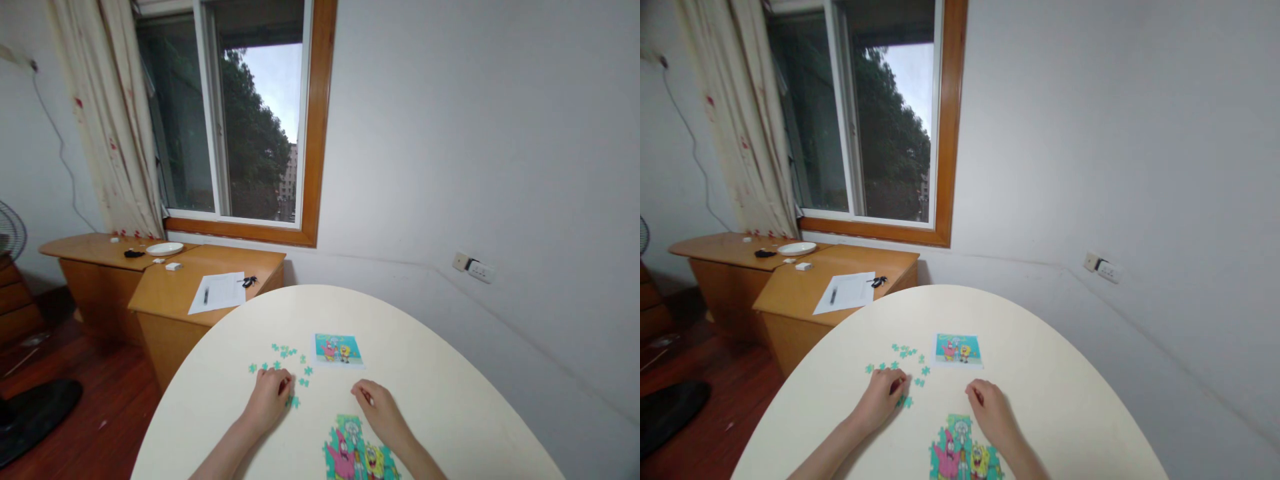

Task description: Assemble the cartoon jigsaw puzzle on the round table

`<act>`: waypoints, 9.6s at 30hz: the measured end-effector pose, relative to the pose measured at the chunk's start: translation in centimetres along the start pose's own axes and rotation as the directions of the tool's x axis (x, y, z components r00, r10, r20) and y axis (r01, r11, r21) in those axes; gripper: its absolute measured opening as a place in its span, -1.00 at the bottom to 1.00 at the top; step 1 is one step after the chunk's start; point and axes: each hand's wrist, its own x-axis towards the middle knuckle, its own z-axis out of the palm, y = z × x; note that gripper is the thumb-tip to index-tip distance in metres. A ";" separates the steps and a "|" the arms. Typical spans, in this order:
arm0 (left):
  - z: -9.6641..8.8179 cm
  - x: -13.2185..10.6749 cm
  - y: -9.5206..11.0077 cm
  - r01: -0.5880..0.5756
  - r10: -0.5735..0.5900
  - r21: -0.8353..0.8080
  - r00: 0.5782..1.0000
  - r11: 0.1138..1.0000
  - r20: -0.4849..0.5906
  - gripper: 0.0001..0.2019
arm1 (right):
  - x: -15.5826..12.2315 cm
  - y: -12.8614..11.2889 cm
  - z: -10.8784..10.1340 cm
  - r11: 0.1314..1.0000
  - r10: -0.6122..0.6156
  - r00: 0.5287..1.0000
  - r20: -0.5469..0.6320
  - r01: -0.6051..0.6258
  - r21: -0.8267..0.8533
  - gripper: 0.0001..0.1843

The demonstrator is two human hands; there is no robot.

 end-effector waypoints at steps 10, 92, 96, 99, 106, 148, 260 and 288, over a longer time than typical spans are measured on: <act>-0.6 0.7 -1.3 0.070 -0.103 -0.224 0.984 0.972 -0.143 -0.75 | -0.2 -0.2 -0.4 0.999 -0.037 0.999 0.025 0.036 0.039 -0.68; -2.3 0.7 -1.8 0.224 -0.236 0.296 0.972 0.929 0.006 -0.84 | -0.4 -0.9 -0.9 0.988 -0.127 0.990 0.061 0.131 -0.078 -0.75; -2.5 0.8 -1.8 0.247 -0.268 0.308 0.963 0.919 0.024 -0.86 | -0.4 -0.9 -0.9 0.987 -0.128 0.990 0.065 0.133 -0.085 -0.75; -2.3 0.9 -1.8 0.253 -0.277 0.310 0.960 0.916 0.033 -0.87 | -0.4 -0.8 -0.9 0.988 -0.131 0.989 0.065 0.135 -0.078 -0.75; -1.7 1.0 -2.4 0.240 -0.257 0.315 0.966 0.918 0.011 -0.87 | -0.3 -0.7 -0.8 0.987 -0.133 0.989 0.061 0.138 -0.086 -0.75; 0.8 -2.5 4.9 -0.119 0.121 -0.438 0.992 0.891 -0.024 -0.89 | -1.9 -4.5 -1.5 0.921 -0.360 0.933 0.001 0.355 -0.159 -0.80; -1.3 -1.4 4.4 -0.015 -0.055 -0.403 0.985 0.915 -0.163 -0.68 | -0.6 -1.9 -5.7 0.896 -0.015 0.854 0.521 -0.220 0.386 -0.71; 0.1 -1.7 3.5 -0.102 0.067 -0.300 0.990 0.949 -0.124 -0.72 | -0.6 -1.5 -5.8 0.984 -0.073 0.775 0.628 -0.048 0.174 -0.72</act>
